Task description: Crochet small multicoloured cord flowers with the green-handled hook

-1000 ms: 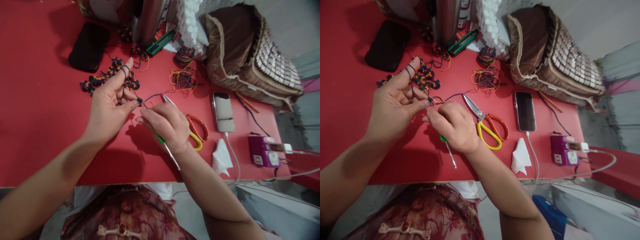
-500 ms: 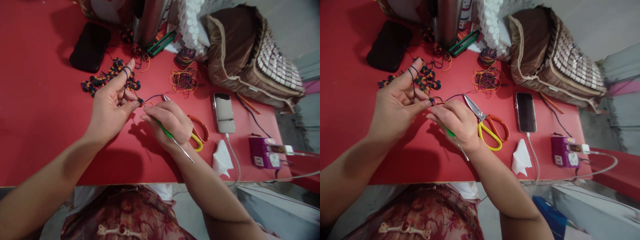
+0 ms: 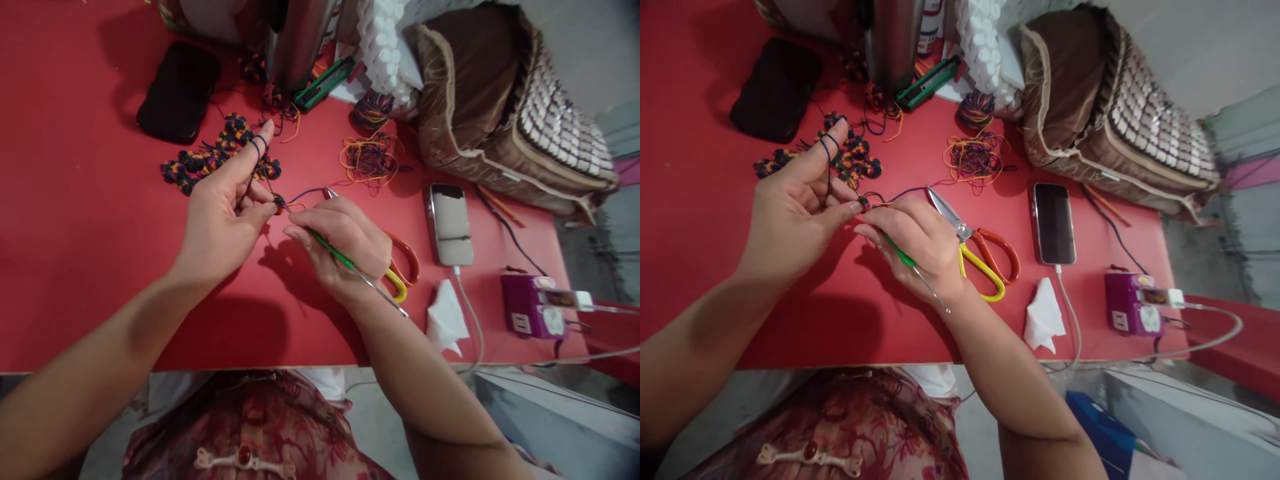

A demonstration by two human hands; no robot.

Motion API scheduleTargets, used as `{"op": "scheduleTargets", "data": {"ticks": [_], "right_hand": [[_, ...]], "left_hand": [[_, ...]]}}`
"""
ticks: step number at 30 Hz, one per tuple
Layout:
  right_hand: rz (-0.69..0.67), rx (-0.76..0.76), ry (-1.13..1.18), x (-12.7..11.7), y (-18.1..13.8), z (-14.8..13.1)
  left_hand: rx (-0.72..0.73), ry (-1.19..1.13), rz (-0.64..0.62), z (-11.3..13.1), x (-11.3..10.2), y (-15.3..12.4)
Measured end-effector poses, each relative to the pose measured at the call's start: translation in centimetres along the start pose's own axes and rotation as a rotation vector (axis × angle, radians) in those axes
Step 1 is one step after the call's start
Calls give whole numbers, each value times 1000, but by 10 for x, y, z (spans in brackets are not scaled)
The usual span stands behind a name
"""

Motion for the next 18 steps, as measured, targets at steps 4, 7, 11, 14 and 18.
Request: {"op": "scheduleTargets", "data": {"ticks": [4,7,11,14,18], "right_hand": [[-14,47,32,-1,2,2],[17,48,63,-4,2,2],[20,91,110,-4,3,6],[10,175,143,-5,4,12],[34,337,205,-9,4,24]], "left_hand": [[40,35,15,-3,1,-2],[84,30,27,-4,2,-3],[98,32,10,-5,2,-4],[112,85,-55,0,6,-4],[152,86,-153,10,13,-5]]}}
Point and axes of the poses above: each hand's wrist, its own y-axis towards the middle knuckle, its own x-axis out of the palm, z = x × y, the point moved 10 cm from there along y, towards the middle knuckle, and after that the axes turned 3 degrees about y, right-handed, at the moved point
